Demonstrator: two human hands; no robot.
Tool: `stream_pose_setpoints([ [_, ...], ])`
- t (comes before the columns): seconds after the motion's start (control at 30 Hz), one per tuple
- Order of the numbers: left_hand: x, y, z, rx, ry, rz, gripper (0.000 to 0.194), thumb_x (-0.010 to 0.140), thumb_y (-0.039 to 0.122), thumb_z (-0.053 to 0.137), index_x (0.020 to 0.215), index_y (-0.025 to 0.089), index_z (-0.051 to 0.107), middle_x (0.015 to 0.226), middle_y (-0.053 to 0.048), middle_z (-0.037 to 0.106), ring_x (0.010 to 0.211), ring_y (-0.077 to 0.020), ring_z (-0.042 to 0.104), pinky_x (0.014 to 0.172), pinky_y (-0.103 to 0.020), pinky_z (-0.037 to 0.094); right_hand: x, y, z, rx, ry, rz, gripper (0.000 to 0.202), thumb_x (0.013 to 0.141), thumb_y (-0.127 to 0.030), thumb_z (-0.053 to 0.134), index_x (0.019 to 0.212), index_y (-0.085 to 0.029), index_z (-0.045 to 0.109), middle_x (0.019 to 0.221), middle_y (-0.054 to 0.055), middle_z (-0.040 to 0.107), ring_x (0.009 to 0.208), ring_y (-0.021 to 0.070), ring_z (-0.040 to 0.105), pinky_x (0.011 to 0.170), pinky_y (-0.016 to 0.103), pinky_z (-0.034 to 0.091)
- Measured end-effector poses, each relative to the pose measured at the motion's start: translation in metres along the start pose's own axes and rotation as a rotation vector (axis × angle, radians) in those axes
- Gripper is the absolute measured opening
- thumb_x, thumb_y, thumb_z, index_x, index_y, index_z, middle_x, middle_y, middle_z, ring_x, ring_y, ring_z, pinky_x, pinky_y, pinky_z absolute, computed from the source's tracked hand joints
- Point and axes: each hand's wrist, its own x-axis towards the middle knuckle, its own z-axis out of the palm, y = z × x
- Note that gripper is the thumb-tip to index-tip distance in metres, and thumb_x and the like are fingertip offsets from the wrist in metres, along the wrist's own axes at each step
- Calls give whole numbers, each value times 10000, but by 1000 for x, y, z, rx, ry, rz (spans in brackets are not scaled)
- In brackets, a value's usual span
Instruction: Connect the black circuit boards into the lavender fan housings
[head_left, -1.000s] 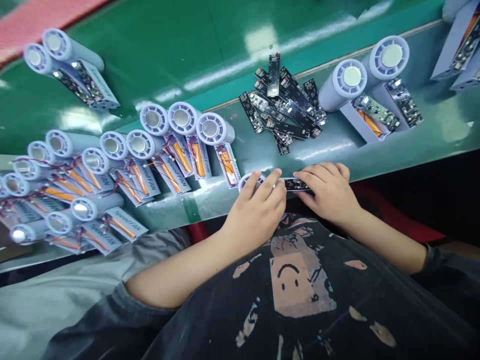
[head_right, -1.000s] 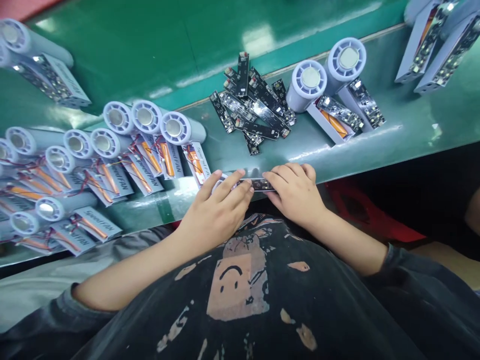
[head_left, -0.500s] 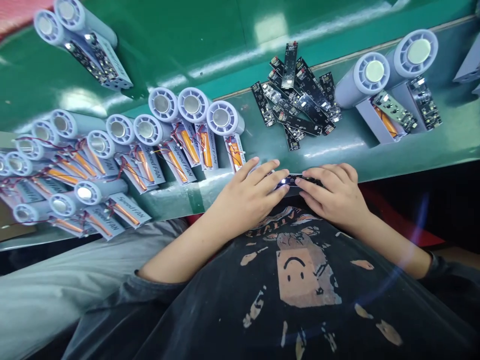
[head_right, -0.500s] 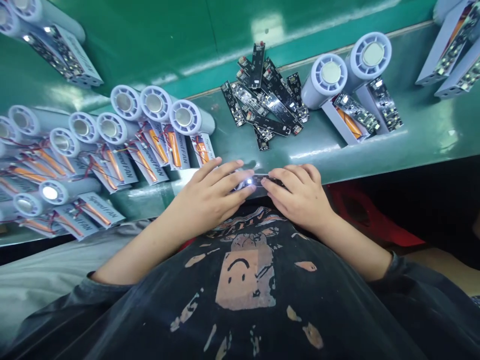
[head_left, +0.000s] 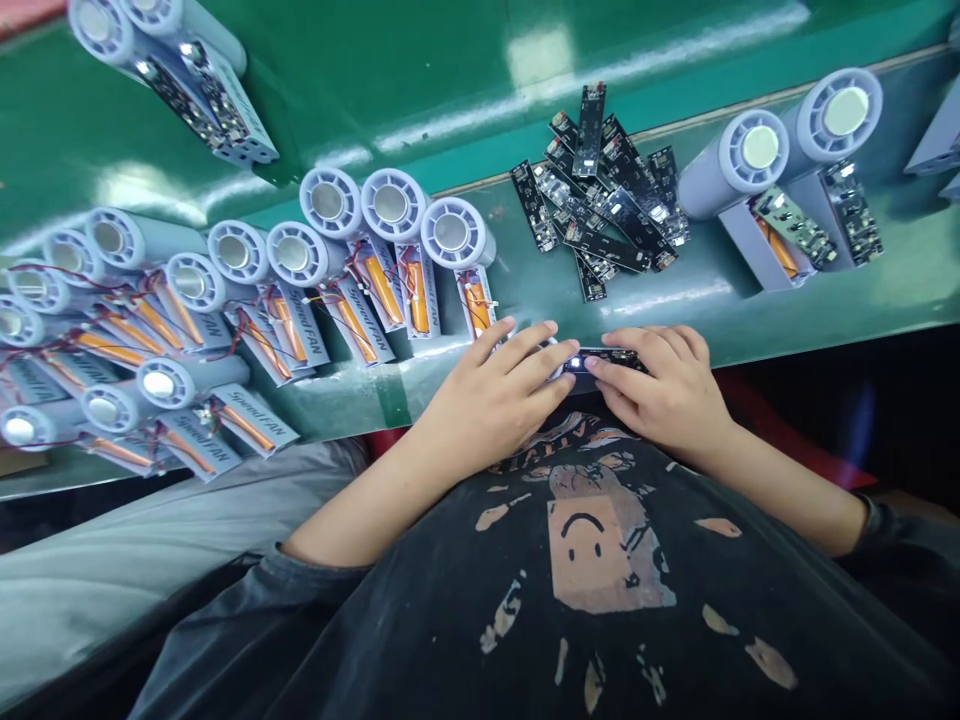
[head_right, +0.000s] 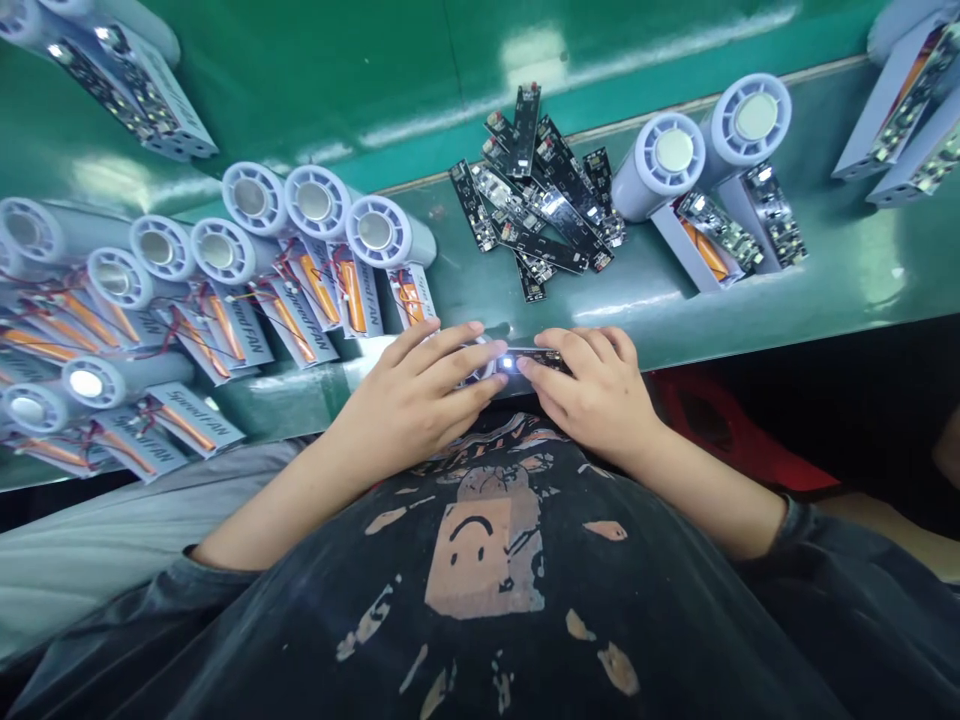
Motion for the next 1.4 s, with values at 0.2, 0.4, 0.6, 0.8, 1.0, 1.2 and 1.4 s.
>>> stream_pose_setpoints([
  [0.2,-4,-1,-5,-87,109,-113,251,938,189,588,1176,233,656,1295,-60,690,1274,-242,591,1109,-458,448,-3,9,14,113,65,-74,191,921,-163,611,1073,-225,709,1133,61,722,1000,182,627,846,333,492],
  [0.4,-9,-4,-7,-151,92,-266,315,922,181,589,1233,223,609,1326,-90,660,1261,-269,587,1065,-474,473,-9,13,26,223,116,-68,232,920,-138,597,1105,-224,709,1157,81,724,1030,196,636,849,368,535],
  [0.6,-8,-3,-2,-167,76,-261,292,935,200,575,1225,214,601,1313,-101,654,1256,-277,580,1047,-473,477,-12,14,30,231,133,-59,249,909,-131,618,1118,-243,695,1173,72,718,1051,189,633,866,371,542],
  [0.8,-6,-1,2,-206,27,-283,421,915,281,623,1322,203,550,1378,-131,607,1285,-317,546,1073,-524,450,-13,13,34,253,128,-26,294,915,-131,604,1148,-284,698,1191,52,713,1070,186,626,879,381,535],
  [1.0,-1,2,3,-202,22,-282,374,923,251,610,1290,192,567,1366,-131,614,1279,-308,554,1081,-519,448,-14,12,35,264,162,-28,286,913,-132,606,1140,-274,708,1179,59,717,1063,192,628,874,382,539],
  [1.2,1,1,3,-180,33,-269,333,935,254,600,1256,172,573,1339,-136,632,1247,-307,578,1059,-512,472,-11,11,32,223,156,-39,233,915,-136,613,1085,-260,712,1145,50,726,1033,180,638,856,362,552],
  [1.4,0,1,4,-187,37,-266,339,934,254,599,1262,175,565,1343,-138,629,1246,-307,578,1054,-517,473,-9,12,30,225,182,-71,228,886,-99,645,1083,-203,693,1127,88,722,1015,188,627,854,354,553],
])
